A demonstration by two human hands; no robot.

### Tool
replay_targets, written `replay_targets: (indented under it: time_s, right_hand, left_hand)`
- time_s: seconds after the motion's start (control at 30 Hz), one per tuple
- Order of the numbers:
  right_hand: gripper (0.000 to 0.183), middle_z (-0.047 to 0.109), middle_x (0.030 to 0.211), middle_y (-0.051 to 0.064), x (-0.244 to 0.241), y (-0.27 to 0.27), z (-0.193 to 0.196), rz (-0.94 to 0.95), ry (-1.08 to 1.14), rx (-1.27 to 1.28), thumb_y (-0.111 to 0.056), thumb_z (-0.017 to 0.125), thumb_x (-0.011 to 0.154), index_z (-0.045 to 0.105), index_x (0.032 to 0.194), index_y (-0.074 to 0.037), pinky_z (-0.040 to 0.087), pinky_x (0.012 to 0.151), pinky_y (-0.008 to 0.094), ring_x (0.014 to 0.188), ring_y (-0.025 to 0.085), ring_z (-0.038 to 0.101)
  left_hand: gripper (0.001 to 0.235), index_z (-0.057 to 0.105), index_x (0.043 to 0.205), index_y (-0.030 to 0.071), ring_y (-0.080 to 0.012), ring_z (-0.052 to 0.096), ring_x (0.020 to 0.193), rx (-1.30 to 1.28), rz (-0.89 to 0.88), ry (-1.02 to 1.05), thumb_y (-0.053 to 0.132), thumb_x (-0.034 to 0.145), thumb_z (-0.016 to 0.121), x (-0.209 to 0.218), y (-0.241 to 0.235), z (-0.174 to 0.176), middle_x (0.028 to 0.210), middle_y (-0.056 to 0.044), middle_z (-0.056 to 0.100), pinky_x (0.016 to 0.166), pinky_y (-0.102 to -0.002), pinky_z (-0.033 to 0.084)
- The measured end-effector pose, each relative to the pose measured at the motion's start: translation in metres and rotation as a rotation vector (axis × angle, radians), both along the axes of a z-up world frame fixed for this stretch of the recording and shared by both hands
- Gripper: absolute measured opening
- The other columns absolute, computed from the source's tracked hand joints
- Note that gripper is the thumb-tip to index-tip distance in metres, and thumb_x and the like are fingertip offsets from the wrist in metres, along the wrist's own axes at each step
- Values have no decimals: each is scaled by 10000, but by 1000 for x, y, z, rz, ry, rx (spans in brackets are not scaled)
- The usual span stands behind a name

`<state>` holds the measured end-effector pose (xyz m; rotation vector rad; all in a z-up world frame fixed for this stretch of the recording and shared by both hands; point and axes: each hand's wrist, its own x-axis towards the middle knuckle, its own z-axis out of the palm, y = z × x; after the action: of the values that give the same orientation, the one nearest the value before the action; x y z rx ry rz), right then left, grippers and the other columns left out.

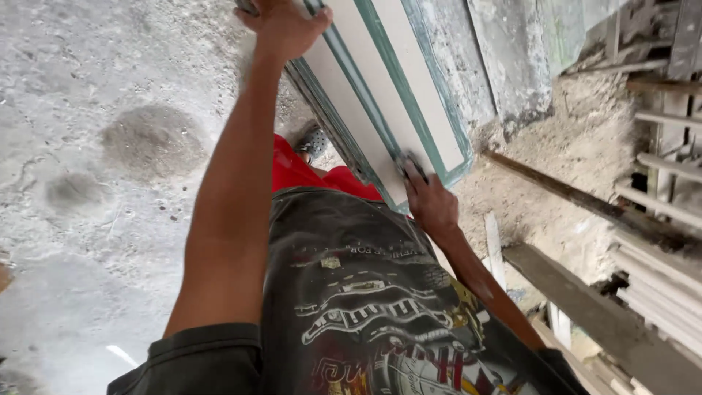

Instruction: The person scrubs a striped surface with a small brush, then wipes it with a red cloth. They repeat the scrubbing and wiping process on the same surface.

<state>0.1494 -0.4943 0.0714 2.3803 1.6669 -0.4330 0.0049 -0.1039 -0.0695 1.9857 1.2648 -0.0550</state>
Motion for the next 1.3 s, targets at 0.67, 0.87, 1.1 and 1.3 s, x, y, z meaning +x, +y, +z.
replay_targets:
  time_s: [0.67, 0.87, 1.1, 1.3]
  right_hand:
    - [416, 628, 861, 156, -15, 147, 5, 45, 65, -9, -394, 524, 1053, 550, 1448, -267, 509, 452, 443, 536, 301, 603]
    - [448, 580, 845, 138, -8, 80, 23, -52, 115, -239, -429, 432, 1077, 436, 1517, -346, 491, 433, 397, 516, 247, 551]
    - [468, 601, 907, 145, -21, 164, 23, -24, 113, -229, -419, 418, 1085, 461, 1530, -281, 506, 516, 403, 591, 250, 584]
    - [420, 592, 816, 147, -13, 80, 25, -29, 103, -242, -439, 360, 1097, 423, 1501, -343, 450, 349, 350, 475, 222, 533]
  left_hand:
    - [893, 674, 1060, -155, -578, 631, 848, 95, -28, -34, 714, 1075, 467, 12, 4, -47, 981, -367, 657, 818, -731, 283]
    - [1009, 308, 1372, -223, -625, 269, 1233, 34, -63, 89, 736, 1086, 433, 9, 2, 10, 1383, -480, 319, 1005, -833, -10]
    - [926, 609, 1246, -186, -739, 544, 1030, 105, 18, -57, 712, 1045, 503, 15, -6, -48, 1226, -483, 567, 965, -818, 138]
    - [1023, 198, 1496, -220, -788, 417, 1237, -51, 68, -35, 668, 1096, 512, 7, -8, -3, 1470, -562, 260, 1103, -740, 2]
